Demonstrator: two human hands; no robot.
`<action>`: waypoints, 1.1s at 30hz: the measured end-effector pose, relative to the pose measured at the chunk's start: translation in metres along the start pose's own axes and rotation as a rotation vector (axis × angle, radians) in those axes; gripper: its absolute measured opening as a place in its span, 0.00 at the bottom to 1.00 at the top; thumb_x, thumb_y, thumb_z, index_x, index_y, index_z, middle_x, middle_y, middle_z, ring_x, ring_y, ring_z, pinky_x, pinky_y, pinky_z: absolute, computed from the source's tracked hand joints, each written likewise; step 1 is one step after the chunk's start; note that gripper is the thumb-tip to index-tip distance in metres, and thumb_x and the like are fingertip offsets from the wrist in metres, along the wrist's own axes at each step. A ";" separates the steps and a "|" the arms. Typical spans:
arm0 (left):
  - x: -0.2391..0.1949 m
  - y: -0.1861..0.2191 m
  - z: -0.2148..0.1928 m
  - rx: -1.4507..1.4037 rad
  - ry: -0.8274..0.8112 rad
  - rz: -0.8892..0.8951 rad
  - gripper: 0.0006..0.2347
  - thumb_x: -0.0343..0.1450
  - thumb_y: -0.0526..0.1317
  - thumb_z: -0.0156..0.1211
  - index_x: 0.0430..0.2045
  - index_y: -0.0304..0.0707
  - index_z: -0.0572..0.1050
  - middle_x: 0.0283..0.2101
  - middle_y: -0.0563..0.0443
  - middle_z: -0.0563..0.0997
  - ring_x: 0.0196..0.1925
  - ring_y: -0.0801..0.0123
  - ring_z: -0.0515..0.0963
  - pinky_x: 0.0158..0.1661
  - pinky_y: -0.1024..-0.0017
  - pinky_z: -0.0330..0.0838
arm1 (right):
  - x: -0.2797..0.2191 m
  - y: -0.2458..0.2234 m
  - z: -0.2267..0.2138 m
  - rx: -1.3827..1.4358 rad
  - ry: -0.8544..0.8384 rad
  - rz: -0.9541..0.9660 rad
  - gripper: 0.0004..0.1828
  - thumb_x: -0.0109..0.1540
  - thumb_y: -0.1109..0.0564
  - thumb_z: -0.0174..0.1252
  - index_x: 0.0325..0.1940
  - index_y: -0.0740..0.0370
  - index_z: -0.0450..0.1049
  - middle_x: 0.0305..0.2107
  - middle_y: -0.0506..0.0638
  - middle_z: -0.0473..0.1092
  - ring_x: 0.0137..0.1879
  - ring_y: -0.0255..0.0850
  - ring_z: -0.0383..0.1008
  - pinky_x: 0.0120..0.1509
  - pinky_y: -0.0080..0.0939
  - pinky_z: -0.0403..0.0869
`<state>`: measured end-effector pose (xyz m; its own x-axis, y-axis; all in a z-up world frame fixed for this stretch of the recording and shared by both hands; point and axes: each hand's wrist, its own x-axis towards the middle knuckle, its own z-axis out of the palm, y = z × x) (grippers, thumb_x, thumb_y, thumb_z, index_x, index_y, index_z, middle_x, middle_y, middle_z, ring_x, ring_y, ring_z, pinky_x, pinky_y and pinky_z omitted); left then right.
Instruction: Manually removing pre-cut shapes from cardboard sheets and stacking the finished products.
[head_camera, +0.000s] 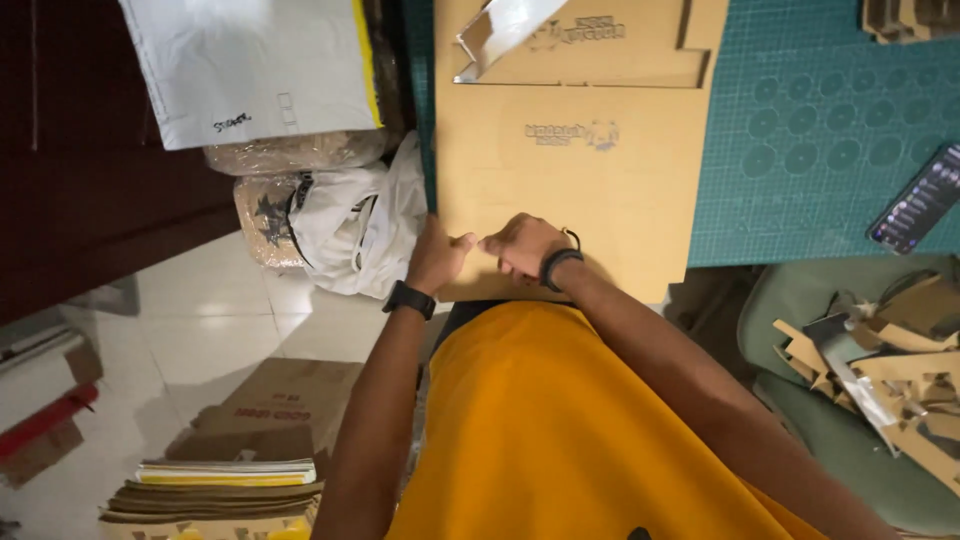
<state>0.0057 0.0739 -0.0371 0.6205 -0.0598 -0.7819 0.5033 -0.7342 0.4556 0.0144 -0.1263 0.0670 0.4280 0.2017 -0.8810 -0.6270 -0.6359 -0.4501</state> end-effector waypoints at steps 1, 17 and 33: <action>0.005 -0.006 0.003 0.025 -0.007 -0.004 0.30 0.70 0.55 0.62 0.59 0.34 0.62 0.58 0.29 0.77 0.62 0.42 0.77 0.61 0.46 0.71 | -0.001 -0.003 0.000 0.028 0.025 0.019 0.25 0.59 0.34 0.56 0.36 0.56 0.84 0.23 0.46 0.80 0.37 0.43 0.83 0.49 0.43 0.78; -0.011 0.009 0.025 0.361 0.172 -0.039 0.31 0.71 0.54 0.61 0.61 0.29 0.64 0.41 0.32 0.83 0.48 0.41 0.85 0.50 0.51 0.79 | 0.064 0.028 0.017 0.359 0.173 0.098 0.18 0.61 0.48 0.60 0.26 0.66 0.80 0.12 0.56 0.74 0.16 0.41 0.73 0.14 0.35 0.72; 0.021 0.005 0.010 0.353 0.077 0.034 0.29 0.68 0.52 0.62 0.57 0.26 0.67 0.45 0.31 0.82 0.52 0.39 0.83 0.50 0.49 0.80 | 0.045 0.009 0.011 0.344 0.138 0.121 0.16 0.57 0.51 0.61 0.18 0.60 0.80 0.10 0.54 0.72 0.12 0.40 0.67 0.17 0.35 0.67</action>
<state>0.0151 0.0625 -0.0555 0.6837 -0.0468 -0.7283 0.2514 -0.9218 0.2952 0.0210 -0.1149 0.0222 0.4068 0.0234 -0.9132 -0.8499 -0.3568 -0.3878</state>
